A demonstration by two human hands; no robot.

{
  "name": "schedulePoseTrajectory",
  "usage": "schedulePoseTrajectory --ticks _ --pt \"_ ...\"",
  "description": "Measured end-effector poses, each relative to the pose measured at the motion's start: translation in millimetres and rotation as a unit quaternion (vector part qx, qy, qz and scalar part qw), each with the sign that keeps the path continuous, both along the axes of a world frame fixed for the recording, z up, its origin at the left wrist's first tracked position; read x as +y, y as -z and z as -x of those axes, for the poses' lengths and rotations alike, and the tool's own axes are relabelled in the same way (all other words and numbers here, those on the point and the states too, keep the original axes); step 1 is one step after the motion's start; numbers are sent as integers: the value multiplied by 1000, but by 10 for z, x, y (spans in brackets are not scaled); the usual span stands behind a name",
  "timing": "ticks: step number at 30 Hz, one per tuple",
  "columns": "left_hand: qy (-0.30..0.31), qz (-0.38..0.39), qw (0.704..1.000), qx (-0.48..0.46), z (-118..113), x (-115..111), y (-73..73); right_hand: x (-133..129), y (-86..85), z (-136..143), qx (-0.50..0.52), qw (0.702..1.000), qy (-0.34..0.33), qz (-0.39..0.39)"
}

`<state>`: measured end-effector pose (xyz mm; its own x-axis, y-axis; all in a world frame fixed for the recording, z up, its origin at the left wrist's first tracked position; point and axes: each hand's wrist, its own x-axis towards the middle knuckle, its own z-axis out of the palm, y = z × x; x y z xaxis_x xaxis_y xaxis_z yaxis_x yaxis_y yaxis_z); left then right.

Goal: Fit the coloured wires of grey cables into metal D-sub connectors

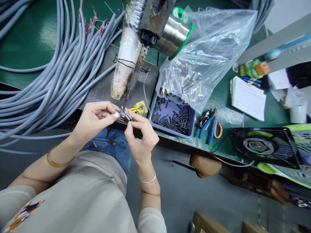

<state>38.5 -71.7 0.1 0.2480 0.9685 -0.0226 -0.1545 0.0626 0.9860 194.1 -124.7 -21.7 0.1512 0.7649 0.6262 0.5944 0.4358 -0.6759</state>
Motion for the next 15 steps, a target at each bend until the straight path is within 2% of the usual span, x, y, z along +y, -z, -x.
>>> schedulePoseTrajectory --ticks 8,15 --pt "-28 -24 999 35 -34 0 -9 53 24 -11 -50 998 6 -34" --pt "-49 -48 996 54 -52 -28 -61 73 -29 29 -88 993 30 -70"
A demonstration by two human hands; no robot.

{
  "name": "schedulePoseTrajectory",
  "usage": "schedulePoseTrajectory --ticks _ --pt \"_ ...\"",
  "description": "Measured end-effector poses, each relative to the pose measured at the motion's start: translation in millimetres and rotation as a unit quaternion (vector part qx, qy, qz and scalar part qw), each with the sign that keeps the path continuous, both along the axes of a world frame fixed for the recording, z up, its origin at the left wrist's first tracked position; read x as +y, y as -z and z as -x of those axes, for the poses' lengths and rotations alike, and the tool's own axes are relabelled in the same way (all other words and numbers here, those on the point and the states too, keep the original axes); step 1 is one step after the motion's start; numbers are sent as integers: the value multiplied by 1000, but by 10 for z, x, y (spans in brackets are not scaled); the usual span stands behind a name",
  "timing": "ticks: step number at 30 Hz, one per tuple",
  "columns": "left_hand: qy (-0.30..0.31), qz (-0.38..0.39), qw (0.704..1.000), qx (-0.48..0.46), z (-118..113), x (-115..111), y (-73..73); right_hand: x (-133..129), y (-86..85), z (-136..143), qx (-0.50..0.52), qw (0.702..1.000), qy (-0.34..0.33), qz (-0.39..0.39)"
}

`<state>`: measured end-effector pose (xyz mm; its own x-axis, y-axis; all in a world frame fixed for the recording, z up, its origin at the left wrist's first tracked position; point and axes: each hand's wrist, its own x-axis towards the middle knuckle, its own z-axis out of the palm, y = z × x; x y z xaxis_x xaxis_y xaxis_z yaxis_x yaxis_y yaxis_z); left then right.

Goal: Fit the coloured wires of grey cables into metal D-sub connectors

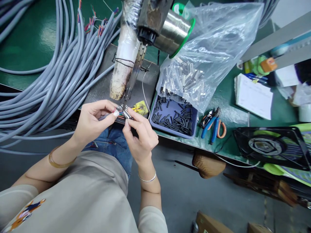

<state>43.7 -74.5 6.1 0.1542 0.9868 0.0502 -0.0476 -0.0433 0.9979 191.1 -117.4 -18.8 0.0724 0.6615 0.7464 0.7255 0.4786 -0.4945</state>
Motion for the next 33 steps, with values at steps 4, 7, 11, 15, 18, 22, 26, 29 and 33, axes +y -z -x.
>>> schedulePoseTrajectory --ticks 4,7,11,15,18,22,26,29,33 --pt "15 10 1000 -4 13 -7 39 -31 21 -3 -30 999 -16 -16" --pt "29 30 999 -10 28 -16 73 -57 57 -17 -53 998 -12 -20" --pt "28 49 998 -14 43 -40 61 -72 65 -7 36 999 2 21" --pt "40 78 995 -37 53 -57 20 -73 42 21 147 985 -5 86" --pt "29 82 995 -52 48 -55 25 -68 44 25 116 991 -7 68" --pt "11 71 996 -57 21 -38 54 -51 70 9 44 999 -9 28" --pt "-2 57 997 -48 -5 -31 49 -33 84 2 28 999 -9 14" --pt "-6 51 998 -42 -18 -38 31 -24 83 5 47 999 -15 16" --pt "-14 45 999 -27 -36 -51 19 -17 86 1 58 998 -22 20"
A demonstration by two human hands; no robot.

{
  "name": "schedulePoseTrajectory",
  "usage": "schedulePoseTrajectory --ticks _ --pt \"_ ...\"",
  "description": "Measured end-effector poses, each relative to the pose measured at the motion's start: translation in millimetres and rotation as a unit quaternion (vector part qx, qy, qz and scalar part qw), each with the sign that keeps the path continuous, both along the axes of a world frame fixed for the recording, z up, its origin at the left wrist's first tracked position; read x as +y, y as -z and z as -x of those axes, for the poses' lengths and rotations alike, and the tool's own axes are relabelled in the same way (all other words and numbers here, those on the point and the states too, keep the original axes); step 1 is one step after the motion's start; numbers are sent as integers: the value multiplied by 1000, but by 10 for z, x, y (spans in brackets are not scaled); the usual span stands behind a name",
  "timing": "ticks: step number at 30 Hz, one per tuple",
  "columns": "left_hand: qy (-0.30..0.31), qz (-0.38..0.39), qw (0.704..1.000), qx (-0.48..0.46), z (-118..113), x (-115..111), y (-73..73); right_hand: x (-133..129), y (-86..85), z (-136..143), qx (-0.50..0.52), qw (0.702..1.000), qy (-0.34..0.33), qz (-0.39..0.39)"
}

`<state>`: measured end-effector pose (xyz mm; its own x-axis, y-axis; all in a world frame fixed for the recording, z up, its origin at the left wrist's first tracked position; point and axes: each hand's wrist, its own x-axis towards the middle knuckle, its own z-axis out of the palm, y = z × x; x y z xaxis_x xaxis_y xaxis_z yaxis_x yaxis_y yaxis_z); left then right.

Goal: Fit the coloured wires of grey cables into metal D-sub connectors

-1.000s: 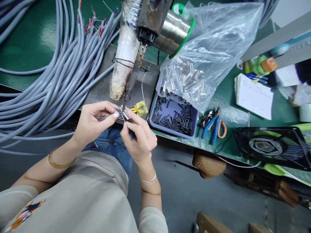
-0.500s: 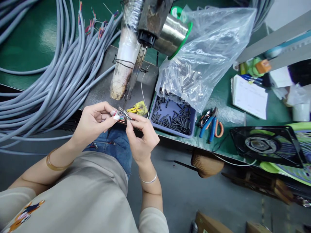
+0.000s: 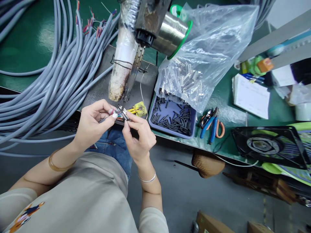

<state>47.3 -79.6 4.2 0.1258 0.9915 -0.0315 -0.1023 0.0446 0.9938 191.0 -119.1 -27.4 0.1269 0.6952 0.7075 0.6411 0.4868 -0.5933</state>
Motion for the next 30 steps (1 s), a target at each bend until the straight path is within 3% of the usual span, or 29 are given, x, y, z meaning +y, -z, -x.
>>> schedulePoseTrajectory --ticks 12,20,26,30 --pt "-27 -36 999 21 -25 0 -44 33 -82 11 -36 999 21 -14" --pt "10 4 1000 5 10 13 12 -2 -32 -16 -105 993 25 -53" --pt "36 54 998 -27 54 16 7 -14 -44 -26 44 997 -11 62" --pt "33 63 996 -52 66 48 -27 -1 -69 -22 44 998 -20 47"
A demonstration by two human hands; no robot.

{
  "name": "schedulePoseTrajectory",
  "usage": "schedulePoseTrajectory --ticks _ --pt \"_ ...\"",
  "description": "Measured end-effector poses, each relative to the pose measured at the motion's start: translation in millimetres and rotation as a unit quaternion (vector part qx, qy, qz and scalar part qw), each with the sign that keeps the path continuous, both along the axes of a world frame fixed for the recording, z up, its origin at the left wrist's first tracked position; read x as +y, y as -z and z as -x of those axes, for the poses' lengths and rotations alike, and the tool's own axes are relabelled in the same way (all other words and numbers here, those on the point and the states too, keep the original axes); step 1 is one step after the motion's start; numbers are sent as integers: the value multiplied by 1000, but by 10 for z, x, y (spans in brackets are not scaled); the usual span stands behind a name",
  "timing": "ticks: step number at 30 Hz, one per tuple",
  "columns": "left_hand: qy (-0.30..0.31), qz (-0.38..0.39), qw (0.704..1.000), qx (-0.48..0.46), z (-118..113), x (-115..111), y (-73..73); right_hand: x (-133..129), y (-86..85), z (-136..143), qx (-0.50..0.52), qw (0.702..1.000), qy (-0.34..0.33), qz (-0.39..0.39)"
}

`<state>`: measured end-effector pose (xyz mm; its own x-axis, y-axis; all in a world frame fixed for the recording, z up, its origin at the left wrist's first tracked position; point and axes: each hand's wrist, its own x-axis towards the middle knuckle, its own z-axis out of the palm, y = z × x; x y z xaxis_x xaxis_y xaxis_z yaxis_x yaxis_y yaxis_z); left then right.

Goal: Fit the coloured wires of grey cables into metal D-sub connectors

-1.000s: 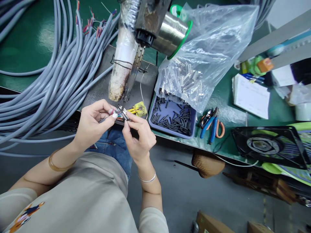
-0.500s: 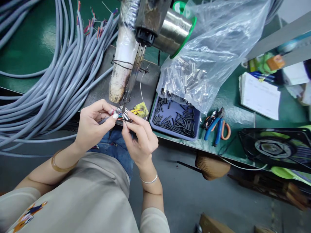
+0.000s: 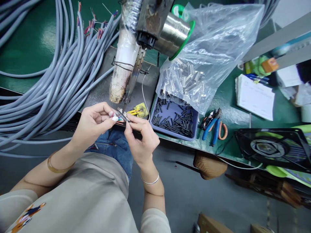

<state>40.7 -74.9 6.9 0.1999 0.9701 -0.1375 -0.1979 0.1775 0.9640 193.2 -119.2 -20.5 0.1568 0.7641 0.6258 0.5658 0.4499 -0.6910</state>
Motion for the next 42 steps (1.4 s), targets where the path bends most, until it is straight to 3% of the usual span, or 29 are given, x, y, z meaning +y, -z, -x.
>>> schedulePoseTrajectory --ticks 7,17,23,33,42 --pt "74 41 996 -27 54 65 9 20 -32 -20 64 996 -14 53" --pt "-14 -38 999 -1 -35 -4 7 36 31 0 -71 996 9 -58" --pt "-22 -44 999 18 -37 -7 10 44 14 -15 -62 998 3 -32" --pt "-36 -56 995 70 -59 -19 19 83 4 -24 -93 994 16 -55" --pt "-21 -57 996 59 -47 -6 -21 68 -60 -37 -143 987 12 -75"
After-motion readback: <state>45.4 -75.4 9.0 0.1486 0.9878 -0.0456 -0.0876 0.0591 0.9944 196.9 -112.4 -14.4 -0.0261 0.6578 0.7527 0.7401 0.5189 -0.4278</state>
